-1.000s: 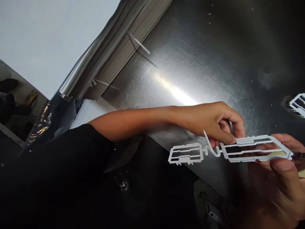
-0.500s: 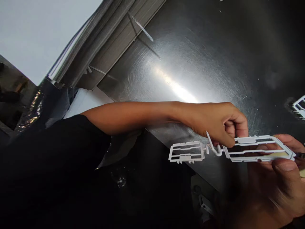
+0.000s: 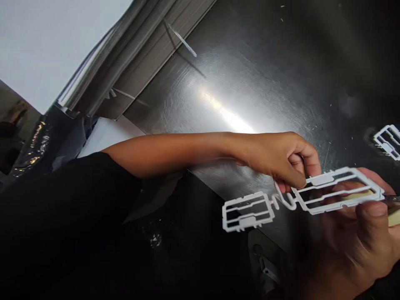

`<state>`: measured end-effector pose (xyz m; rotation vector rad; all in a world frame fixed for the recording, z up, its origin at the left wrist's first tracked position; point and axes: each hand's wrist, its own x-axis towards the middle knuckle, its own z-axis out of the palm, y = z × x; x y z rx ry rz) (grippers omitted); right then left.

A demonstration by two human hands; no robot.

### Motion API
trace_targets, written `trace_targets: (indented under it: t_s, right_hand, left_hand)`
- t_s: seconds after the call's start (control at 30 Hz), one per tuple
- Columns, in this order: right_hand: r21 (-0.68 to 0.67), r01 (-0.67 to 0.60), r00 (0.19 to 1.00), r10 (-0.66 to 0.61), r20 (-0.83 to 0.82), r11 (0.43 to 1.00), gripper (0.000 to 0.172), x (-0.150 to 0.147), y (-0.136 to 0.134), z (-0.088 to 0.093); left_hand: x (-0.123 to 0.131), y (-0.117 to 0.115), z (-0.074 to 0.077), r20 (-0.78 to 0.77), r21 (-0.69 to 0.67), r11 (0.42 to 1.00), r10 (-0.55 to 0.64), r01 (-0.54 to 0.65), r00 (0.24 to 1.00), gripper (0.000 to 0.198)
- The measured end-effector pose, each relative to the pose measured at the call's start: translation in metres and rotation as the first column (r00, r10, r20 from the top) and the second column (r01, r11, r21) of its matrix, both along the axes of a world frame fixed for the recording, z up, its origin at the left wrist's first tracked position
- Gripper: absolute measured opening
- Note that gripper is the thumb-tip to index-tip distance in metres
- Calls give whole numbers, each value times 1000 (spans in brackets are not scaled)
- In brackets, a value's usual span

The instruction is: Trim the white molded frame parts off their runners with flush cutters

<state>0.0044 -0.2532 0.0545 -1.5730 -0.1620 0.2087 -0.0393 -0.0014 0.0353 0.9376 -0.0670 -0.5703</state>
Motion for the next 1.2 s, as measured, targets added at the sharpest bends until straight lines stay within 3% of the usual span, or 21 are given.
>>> trace_targets:
  t_s: [0.13, 0.23, 0.33, 0.53, 0.67, 0.77, 0.87, 1.0, 1.1, 1.2]
  right_hand:
    - [-54, 21, 994, -15, 109, 998, 39, 1, 3, -4]
    - [-247, 42, 992, -11, 127, 968, 48, 1, -7, -3]
    - [-381, 3, 989, 53, 138, 924, 49, 2, -23, -2]
    - [-289, -194, 940, 263, 219, 937, 36, 3, -34, 1]
    - [-415, -204, 885, 348, 310, 887, 25, -2, -26, 7]
    - [-457, -149, 881, 327, 341, 877, 22, -7, -25, 6]
    - [-493, -68, 917, 250, 312, 867, 29, -9, -27, 2]
    - [-443, -114, 912, 270, 308, 889, 26, -8, -28, -3]
    - [-455, -130, 902, 296, 314, 881, 24, -4, -27, -5]
    - [-524, -93, 892, 305, 335, 847, 32, 0, -29, -9]
  left_hand:
    - [5, 4, 2, -85, -86, 965, 241, -248, 967, 40]
    - [8, 12, 7, -113, -136, 902, 397, -410, 911, 43]
    - [10, 18, 8, -107, -209, 855, 463, -475, 880, 46]
    - [9, 16, 6, -63, -292, 828, 483, -479, 873, 41]
    - [9, 15, 7, -58, -309, 823, 483, -476, 873, 38]
    - [9, 16, 11, -53, -278, 834, 482, -476, 875, 50]
    - [9, 18, 16, -31, -152, 847, 511, -509, 859, 54]
    - [10, 21, 17, -26, 13, 824, 567, -567, 823, 51]
    - [12, 20, 12, -94, -28, 838, 540, -544, 836, 45]
    - [14, 18, 8, -203, -95, 885, 431, -455, 880, 38]
